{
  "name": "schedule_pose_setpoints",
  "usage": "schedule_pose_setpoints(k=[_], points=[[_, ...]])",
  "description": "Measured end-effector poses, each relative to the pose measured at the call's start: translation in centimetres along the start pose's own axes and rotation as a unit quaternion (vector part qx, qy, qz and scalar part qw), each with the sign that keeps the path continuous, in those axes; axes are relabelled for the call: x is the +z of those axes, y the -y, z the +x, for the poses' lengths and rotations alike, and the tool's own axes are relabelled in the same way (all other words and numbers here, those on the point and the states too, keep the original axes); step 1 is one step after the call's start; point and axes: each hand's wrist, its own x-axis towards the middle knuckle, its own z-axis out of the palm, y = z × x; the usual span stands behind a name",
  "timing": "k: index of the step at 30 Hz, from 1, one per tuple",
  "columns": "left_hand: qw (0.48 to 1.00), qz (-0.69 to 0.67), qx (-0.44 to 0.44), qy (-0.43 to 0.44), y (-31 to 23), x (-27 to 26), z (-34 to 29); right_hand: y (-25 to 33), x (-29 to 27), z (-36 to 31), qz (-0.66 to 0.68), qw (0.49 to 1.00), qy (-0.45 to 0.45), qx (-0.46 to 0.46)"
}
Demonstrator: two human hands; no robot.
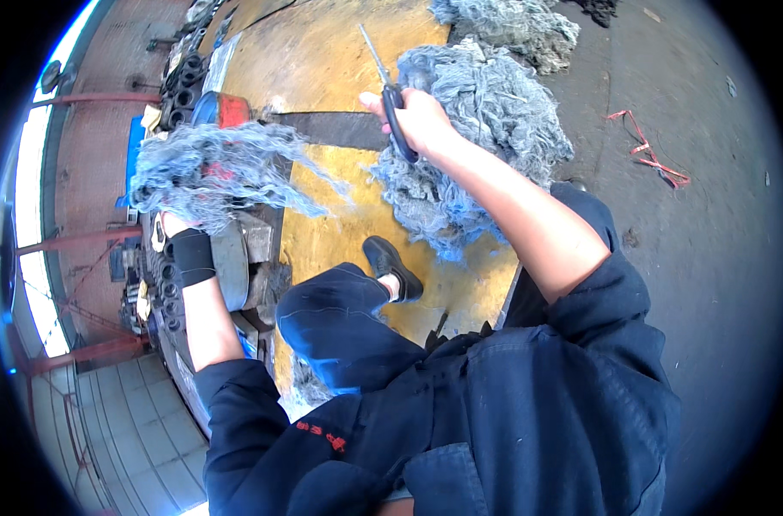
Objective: The person uses scissors to cut long strips from a pile of grey fibrous scrap material while sitting on a yellow and grey industrial floor.
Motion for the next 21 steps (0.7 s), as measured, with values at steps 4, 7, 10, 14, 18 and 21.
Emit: schedule_pose_setpoints(k=[4,7,10,14,18,21], points=[[0.998,0.013,0.043,-0.047,-5.6,-1.7,-2.9,0.1,-0.3,-0.7,0.035,0.999,0.003,0.033],[0.989,0.037,0.093,-0.107,-11.1,-7.5,-5.9,-0.1,-0.9,-1.0,0.02,1.0,-0.001,0.023],[0.965,0.087,0.14,-0.204,-17.6,-14.8,-12.5,-1.2,-1.1,0.0,0.03,0.999,0.006,0.029],[0.91,0.138,0.174,-0.351,-21.7,-24.9,-23.9,-2.4,-1.8,1.3,0.035,0.997,0.035,0.06],[0.862,0.159,0.135,-0.462,-18.1,-34.2,-34.6,-1.8,-2.7,0.7,0.034,0.995,0.054,0.071],[0.84,0.184,0.088,-0.502,-14.3,-41.9,-45.8,-2.5,-1.1,0.4,-0.002,0.995,0.054,0.086]])
